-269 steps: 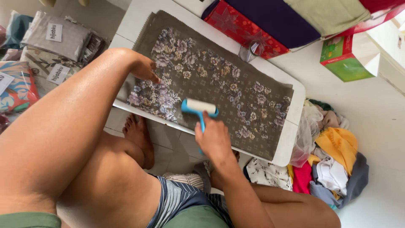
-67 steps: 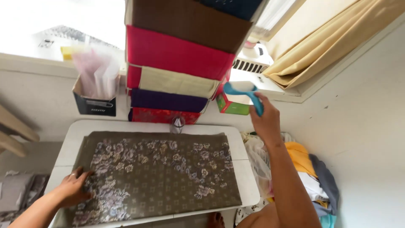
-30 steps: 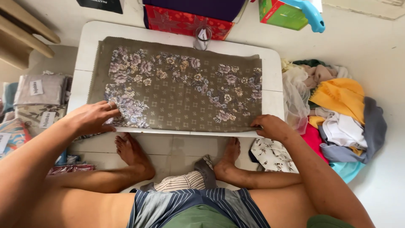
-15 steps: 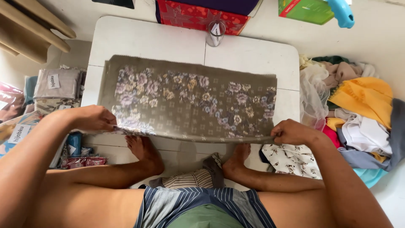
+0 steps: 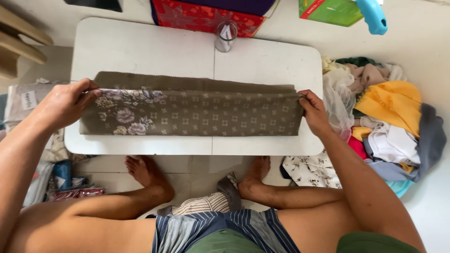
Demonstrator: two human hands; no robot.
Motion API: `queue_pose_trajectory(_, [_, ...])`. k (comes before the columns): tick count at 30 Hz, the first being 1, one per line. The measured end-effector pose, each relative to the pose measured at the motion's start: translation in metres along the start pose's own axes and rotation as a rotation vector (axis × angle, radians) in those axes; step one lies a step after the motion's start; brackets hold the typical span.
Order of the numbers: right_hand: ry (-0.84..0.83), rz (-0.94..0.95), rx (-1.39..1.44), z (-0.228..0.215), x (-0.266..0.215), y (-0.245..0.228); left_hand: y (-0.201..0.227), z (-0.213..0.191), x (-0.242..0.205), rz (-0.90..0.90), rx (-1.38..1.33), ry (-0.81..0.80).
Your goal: Using a lint roller to clean a piece of patterned fabric and then folding it on a table.
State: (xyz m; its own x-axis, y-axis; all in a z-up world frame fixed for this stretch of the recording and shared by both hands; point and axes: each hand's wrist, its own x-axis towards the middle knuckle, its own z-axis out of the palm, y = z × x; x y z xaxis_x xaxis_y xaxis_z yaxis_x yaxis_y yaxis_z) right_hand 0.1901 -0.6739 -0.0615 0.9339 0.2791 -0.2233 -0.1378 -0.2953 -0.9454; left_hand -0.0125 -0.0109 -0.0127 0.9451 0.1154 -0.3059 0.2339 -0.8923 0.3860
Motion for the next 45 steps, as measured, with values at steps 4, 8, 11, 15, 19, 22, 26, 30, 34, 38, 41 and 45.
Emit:
queue_pose_trajectory(4, [0.044, -0.124, -0.265, -0.001, 0.001, 0.005, 0.02, -0.005, 0.008, 0.015, 0.013, 0.031])
queue_pose_trajectory(8, [0.047, -0.084, -0.4, 0.0, -0.005, 0.003, 0.021, -0.005, 0.015, 0.048, 0.036, 0.075])
queue_pose_trajectory(11, [0.091, -0.095, -0.375, 0.005, -0.001, 0.004, 0.015, -0.001, 0.023, 0.069, 0.003, 0.087])
queue_pose_trajectory(15, [0.169, -0.142, -0.276, 0.016, 0.001, -0.013, 0.017, 0.005, 0.033, -0.033, -0.062, 0.068])
queue_pose_trajectory(19, [0.208, -0.072, -0.395, 0.022, 0.014, -0.025, 0.031, 0.002, 0.038, -0.157, 0.002, 0.016])
queue_pose_trajectory(22, [0.207, -0.074, -0.487, 0.015, 0.029, -0.01, 0.029, 0.008, 0.044, -0.163, 0.078, 0.032])
queue_pose_trajectory(26, [0.163, -0.105, -0.59, 0.008, 0.043, 0.006, 0.029, 0.012, 0.053, -0.15, 0.157, 0.056])
queue_pose_trajectory(30, [0.161, -0.01, -0.594, 0.017, 0.041, -0.013, 0.031, 0.016, 0.066, -0.209, 0.293, -0.003])
queue_pose_trajectory(34, [0.136, 0.31, -0.405, 0.022, 0.034, -0.048, 0.042, 0.015, 0.061, -0.31, 0.307, -0.033])
queue_pose_trajectory(38, [-0.051, 0.411, -0.16, 0.014, 0.02, -0.058, 0.029, 0.023, 0.062, 0.19, 0.461, 0.295])
queue_pose_trajectory(41, [-0.15, 0.467, -0.17, 0.015, 0.004, -0.066, 0.063, 0.02, 0.055, 0.261, 0.324, 0.002])
queue_pose_trajectory(45, [-0.228, 0.502, -0.185, 0.019, -0.011, -0.078, 0.048, 0.05, 0.055, 0.391, 0.489, -0.125])
